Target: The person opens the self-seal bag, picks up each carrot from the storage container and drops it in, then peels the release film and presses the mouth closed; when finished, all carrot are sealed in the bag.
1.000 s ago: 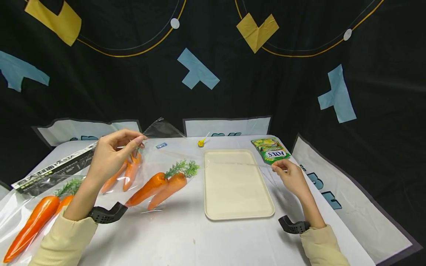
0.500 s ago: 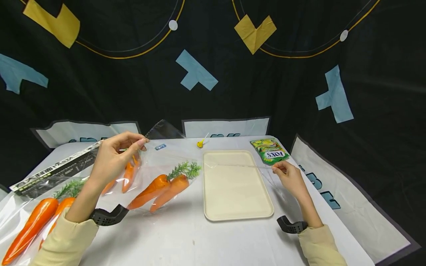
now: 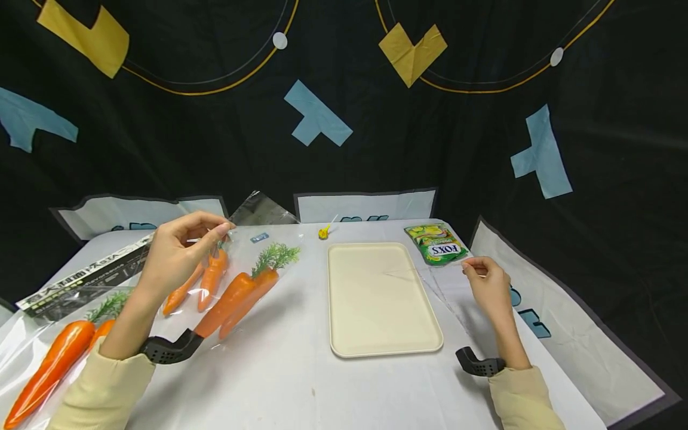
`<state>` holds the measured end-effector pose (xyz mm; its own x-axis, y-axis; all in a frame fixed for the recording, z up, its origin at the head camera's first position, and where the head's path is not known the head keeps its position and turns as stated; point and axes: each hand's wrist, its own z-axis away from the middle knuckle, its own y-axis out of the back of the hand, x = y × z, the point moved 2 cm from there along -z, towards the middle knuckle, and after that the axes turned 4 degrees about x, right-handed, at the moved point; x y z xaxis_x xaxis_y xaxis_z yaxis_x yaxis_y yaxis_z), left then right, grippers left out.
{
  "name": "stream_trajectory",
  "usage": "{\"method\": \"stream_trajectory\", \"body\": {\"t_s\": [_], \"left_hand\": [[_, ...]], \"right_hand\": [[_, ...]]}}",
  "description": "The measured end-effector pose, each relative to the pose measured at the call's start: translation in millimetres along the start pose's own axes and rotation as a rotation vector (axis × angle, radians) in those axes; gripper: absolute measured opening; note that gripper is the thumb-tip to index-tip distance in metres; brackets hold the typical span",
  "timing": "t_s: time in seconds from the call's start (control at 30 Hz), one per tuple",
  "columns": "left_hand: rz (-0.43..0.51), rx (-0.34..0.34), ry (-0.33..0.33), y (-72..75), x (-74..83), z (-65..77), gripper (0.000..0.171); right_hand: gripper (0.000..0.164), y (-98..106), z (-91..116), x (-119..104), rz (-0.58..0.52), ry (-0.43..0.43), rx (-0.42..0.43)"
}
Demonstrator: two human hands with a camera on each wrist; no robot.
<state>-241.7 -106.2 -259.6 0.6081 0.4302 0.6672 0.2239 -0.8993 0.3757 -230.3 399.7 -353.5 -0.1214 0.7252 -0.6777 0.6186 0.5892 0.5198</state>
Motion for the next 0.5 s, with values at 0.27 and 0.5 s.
{"method": "stream_trajectory", "body": {"t_s": [0.27,0.5], "left_hand": [[-0.019,-0.015,-0.030,-2.8,0.6,1.4,0.015],[-0.017,-0.026,-0.040,-3.9,1.8,1.2,0.012]], "right_hand": [[0.025,14.8,-6.4,-0.2,-0.124,-0.122,0.137],[0.026,24.7,-11.1,-1.6,-0.119,-0.140,0.158]]}}
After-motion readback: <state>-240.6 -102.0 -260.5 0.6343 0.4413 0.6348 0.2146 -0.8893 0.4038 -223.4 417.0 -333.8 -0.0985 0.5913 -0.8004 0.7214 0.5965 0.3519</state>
